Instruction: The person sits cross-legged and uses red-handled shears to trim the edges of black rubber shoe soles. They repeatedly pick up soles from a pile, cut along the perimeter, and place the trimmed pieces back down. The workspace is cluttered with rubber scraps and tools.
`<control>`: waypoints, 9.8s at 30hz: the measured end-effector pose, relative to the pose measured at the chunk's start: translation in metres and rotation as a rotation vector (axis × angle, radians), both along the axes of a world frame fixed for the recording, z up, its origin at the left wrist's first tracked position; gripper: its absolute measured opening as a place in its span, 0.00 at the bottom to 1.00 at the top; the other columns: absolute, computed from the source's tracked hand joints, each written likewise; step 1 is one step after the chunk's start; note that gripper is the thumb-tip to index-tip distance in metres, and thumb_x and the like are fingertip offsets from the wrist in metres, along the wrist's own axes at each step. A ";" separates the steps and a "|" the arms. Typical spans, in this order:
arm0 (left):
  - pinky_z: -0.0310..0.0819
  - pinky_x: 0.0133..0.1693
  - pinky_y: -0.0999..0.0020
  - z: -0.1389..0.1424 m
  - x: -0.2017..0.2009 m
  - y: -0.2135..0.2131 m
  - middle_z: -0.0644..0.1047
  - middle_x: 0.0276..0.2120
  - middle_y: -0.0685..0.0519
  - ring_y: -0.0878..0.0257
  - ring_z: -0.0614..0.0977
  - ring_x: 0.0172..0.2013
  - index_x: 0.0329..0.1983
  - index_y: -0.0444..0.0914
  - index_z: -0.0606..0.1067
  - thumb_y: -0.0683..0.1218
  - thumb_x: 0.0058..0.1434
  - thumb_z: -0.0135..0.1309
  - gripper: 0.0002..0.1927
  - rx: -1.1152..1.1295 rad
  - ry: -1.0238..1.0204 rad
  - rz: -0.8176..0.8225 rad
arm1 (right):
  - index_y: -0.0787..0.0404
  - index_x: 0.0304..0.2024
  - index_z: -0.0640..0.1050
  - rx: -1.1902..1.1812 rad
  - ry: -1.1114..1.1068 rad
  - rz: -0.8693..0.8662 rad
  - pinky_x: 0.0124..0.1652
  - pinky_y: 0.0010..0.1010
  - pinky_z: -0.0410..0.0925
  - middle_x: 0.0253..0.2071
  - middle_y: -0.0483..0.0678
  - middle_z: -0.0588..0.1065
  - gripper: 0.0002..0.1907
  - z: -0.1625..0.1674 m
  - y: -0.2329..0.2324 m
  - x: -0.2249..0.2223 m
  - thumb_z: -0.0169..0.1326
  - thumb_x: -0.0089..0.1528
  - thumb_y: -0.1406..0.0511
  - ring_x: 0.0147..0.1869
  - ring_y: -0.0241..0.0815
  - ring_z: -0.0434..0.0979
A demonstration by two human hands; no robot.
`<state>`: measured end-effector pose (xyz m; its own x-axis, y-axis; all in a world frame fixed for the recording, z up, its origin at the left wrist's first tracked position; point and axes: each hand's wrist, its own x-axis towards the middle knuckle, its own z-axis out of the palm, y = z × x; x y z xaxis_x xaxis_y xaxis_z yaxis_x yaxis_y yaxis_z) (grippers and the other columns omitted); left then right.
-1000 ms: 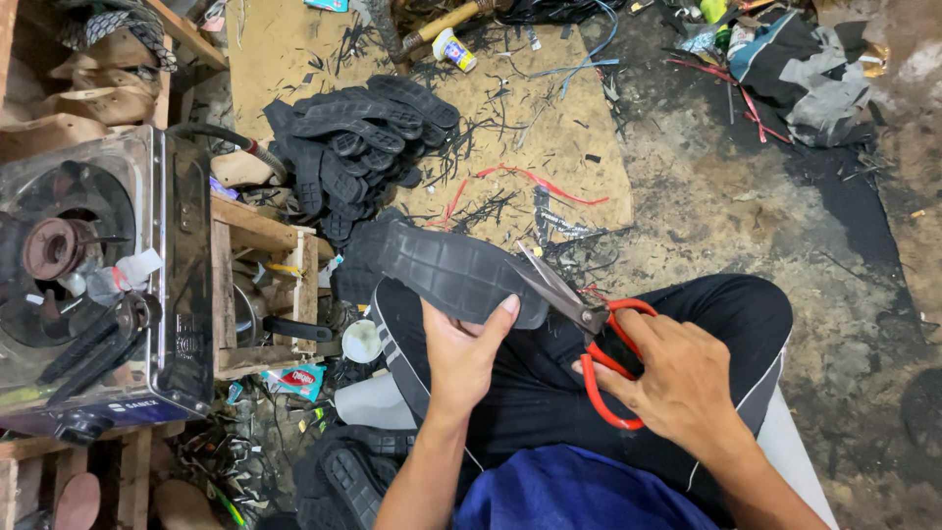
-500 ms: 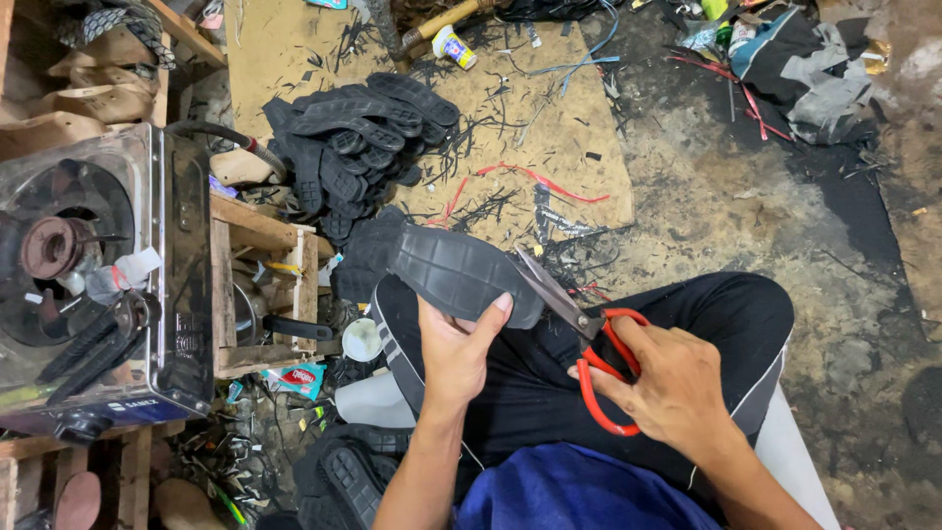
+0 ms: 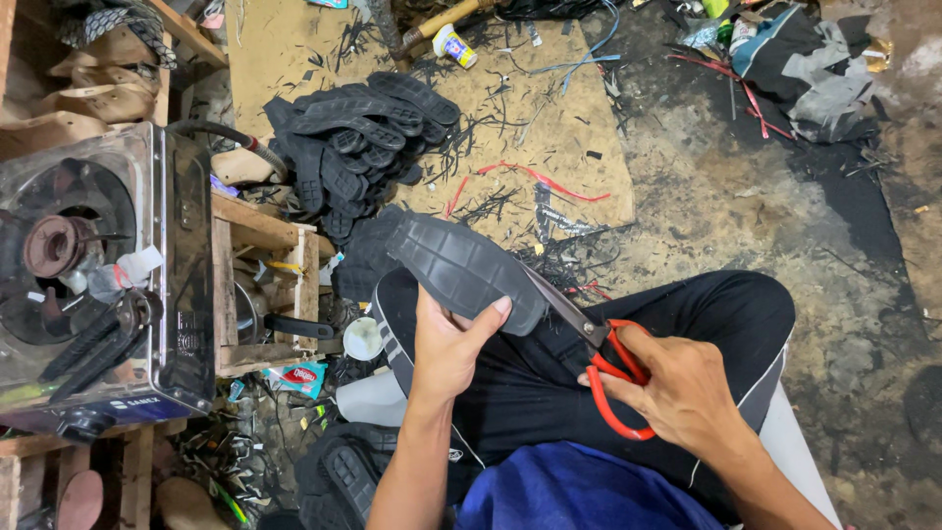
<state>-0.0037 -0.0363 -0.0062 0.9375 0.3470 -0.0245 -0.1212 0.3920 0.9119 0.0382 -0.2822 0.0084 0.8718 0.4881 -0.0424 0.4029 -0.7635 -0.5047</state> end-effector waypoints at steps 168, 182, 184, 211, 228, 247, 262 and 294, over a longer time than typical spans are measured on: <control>0.74 0.48 0.67 -0.053 0.016 -0.020 0.79 0.47 0.50 0.64 0.79 0.44 0.57 0.30 0.74 0.44 0.73 0.53 0.15 -0.297 0.046 0.064 | 0.61 0.37 0.74 0.363 0.458 -0.141 0.27 0.31 0.61 0.20 0.45 0.67 0.18 -0.054 -0.006 0.003 0.69 0.53 0.62 0.25 0.35 0.63; 0.75 0.48 0.76 -0.014 0.003 -0.019 0.81 0.45 0.51 0.70 0.80 0.44 0.57 0.27 0.74 0.37 0.69 0.56 0.15 0.066 -0.052 0.178 | 0.57 0.44 0.76 0.040 -0.009 -0.014 0.28 0.43 0.68 0.25 0.50 0.76 0.35 -0.011 0.012 -0.015 0.67 0.44 0.44 0.29 0.54 0.78; 0.75 0.49 0.76 -0.010 0.000 -0.024 0.81 0.46 0.51 0.70 0.81 0.45 0.57 0.27 0.74 0.37 0.68 0.55 0.15 0.071 -0.046 0.165 | 0.58 0.44 0.76 0.067 -0.089 -0.017 0.28 0.42 0.68 0.25 0.50 0.76 0.35 -0.008 0.019 -0.015 0.67 0.44 0.44 0.28 0.53 0.78; 0.74 0.46 0.76 -0.004 -0.003 0.001 0.80 0.45 0.53 0.71 0.78 0.43 0.59 0.29 0.75 0.37 0.69 0.55 0.15 0.008 0.008 -0.084 | 0.61 0.42 0.77 0.236 0.203 -0.034 0.27 0.38 0.67 0.20 0.51 0.73 0.26 -0.010 0.003 -0.003 0.70 0.47 0.55 0.22 0.49 0.74; 0.69 0.64 0.42 -0.006 0.000 -0.029 0.60 0.74 0.36 0.43 0.71 0.66 0.78 0.38 0.53 0.57 0.74 0.48 0.36 -0.677 -0.202 -0.421 | 0.63 0.42 0.73 1.167 0.912 -0.275 0.29 0.25 0.65 0.33 0.45 0.72 0.14 -0.059 0.008 -0.015 0.62 0.56 0.72 0.29 0.33 0.70; 0.80 0.35 0.62 -0.033 0.007 -0.004 0.80 0.44 0.47 0.61 0.84 0.37 0.57 0.32 0.68 0.35 0.63 0.54 0.19 -0.288 0.064 -0.050 | 0.62 0.36 0.73 0.835 0.829 0.019 0.27 0.27 0.64 0.22 0.42 0.69 0.12 -0.075 -0.029 -0.012 0.53 0.65 0.59 0.25 0.33 0.68; 0.74 0.38 0.71 -0.020 -0.004 0.021 0.81 0.38 0.47 0.65 0.82 0.36 0.51 0.29 0.74 0.31 0.61 0.61 0.15 0.167 0.065 -0.149 | 0.60 0.33 0.69 0.221 0.459 0.189 0.29 0.42 0.62 0.17 0.55 0.64 0.22 -0.014 -0.030 -0.008 0.62 0.53 0.52 0.23 0.56 0.63; 0.69 0.31 0.73 -0.044 -0.012 0.006 0.78 0.25 0.53 0.70 0.76 0.27 0.27 0.30 0.77 0.38 0.64 0.63 0.11 -0.116 0.007 -0.272 | 0.57 0.40 0.77 0.139 0.227 0.141 0.27 0.46 0.64 0.19 0.57 0.72 0.24 0.004 -0.001 -0.002 0.66 0.50 0.50 0.26 0.60 0.74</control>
